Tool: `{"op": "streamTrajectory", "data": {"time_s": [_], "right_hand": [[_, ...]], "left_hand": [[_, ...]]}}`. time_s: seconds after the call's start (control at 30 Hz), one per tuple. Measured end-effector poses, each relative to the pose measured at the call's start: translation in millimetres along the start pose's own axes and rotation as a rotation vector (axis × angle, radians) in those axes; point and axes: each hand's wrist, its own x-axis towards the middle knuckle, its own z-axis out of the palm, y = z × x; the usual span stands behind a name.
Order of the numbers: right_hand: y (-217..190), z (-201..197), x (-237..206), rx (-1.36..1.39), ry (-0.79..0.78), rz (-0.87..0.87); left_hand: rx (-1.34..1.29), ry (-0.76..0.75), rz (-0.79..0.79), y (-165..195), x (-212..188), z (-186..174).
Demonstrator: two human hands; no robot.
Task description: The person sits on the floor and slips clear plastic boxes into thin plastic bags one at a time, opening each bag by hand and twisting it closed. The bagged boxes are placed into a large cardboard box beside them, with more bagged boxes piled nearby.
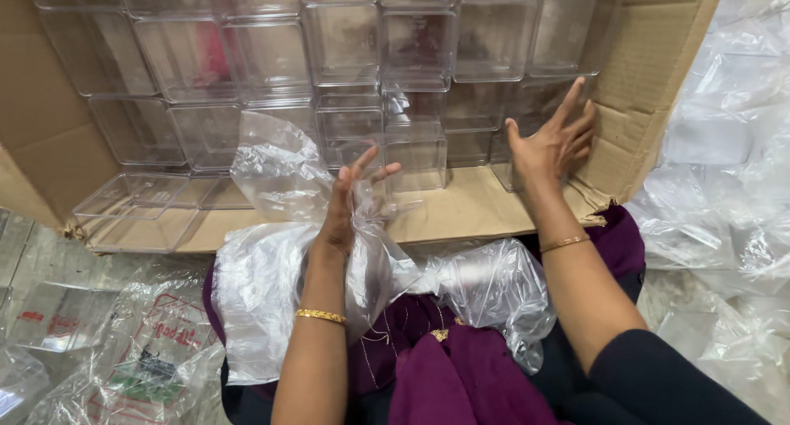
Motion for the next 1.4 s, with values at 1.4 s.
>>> {"op": "streamTrajectory", "data": {"time_s": [1.4], "right_hand": [[43, 17, -5, 0.163, 0.098, -0.131]], "left_hand": [[1.313, 0.886, -0.139, 129, -315, -222]]}}
